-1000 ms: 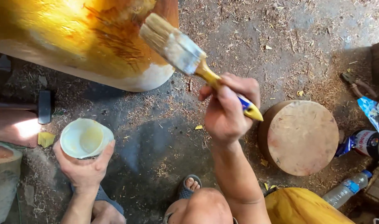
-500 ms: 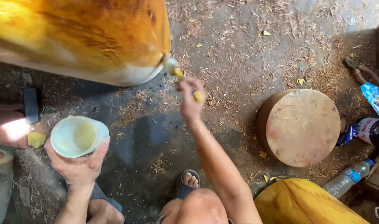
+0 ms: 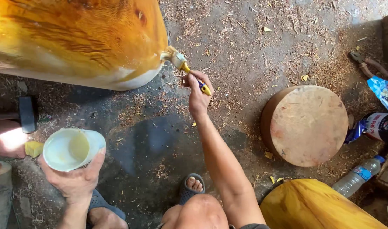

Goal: Apply a liquid finish or sealant to a large cylindrical wooden object using a brush.

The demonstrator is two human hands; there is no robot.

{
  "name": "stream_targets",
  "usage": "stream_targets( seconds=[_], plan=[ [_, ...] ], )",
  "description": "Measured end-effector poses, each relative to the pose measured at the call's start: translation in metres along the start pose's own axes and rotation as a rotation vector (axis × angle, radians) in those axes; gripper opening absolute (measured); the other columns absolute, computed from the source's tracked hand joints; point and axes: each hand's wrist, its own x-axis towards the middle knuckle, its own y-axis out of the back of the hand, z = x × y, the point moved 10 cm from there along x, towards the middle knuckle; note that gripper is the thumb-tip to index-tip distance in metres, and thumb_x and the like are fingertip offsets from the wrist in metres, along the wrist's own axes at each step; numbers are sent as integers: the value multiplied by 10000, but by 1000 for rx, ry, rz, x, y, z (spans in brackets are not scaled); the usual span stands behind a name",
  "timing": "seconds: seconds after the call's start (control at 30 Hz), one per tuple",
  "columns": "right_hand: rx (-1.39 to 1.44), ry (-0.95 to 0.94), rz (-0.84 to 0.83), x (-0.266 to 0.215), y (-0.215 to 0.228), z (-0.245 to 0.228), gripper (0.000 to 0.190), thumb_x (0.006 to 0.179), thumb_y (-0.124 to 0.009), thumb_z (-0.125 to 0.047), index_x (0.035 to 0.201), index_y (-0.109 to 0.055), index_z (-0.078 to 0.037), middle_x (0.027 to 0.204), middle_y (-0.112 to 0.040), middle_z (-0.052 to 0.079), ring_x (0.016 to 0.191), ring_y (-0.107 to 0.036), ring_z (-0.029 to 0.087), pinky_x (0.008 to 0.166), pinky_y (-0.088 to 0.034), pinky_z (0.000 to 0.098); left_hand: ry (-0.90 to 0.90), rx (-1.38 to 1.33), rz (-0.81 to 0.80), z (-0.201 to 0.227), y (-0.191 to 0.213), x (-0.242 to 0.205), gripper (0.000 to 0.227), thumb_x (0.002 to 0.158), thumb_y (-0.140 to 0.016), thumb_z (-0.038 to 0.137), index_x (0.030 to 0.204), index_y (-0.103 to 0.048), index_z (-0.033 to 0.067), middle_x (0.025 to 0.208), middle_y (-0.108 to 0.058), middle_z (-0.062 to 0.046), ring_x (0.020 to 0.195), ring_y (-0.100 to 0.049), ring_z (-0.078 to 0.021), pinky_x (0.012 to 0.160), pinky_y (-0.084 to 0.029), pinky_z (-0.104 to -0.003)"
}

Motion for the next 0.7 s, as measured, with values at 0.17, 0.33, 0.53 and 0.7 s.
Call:
stream_targets(
  seconds=[0.17, 0.33, 0.53, 0.7],
  plan=[
    [-241, 416, -227, -64, -76, -128, 96, 1006, -608, 8, 1044, -674, -50, 986, -722, 95, 861, -675, 171, 737, -550, 292, 54, -73, -14, -14, -8, -4, 840, 864, -949, 194, 1448, -406, -69, 1318, -603, -165, 1170, -635, -236, 1083, -558, -350],
    [-32, 456, -424, -95, -86, -148, 93, 979, -622, -11, 1037, -670, -66, 990, -714, 110, 903, -687, 212, 824, -574, 338, 1, 110, -48, 9, -12, 2, 843, 836, -971, 180, 1424, -426, -78, 1318, -635, -200, 1160, -654, -267, 1068, -550, -372],
    [280, -44, 97, -14, 6, 17, 129, 964, -664, -59, 1080, -696, -14, 946, -726, 92, 826, -710, 187, 763, -611, 346, 50, -4, -38, 13, -4, 0, 838, 841, -938, 184, 1433, -407, -82, 1340, -622, -197, 1191, -664, -259, 1054, -554, -361],
    [125, -114, 138, -16, -10, -7, 130, 993, -660, -57, 1104, -698, 0, 901, -736, 127, 772, -699, 171, 690, -601, 313, 9, -75, -30, 17, -10, 3, 838, 836, -919, 152, 1430, -379, -84, 1363, -602, -200, 1212, -656, -254, 1049, -557, -354]
  ],
)
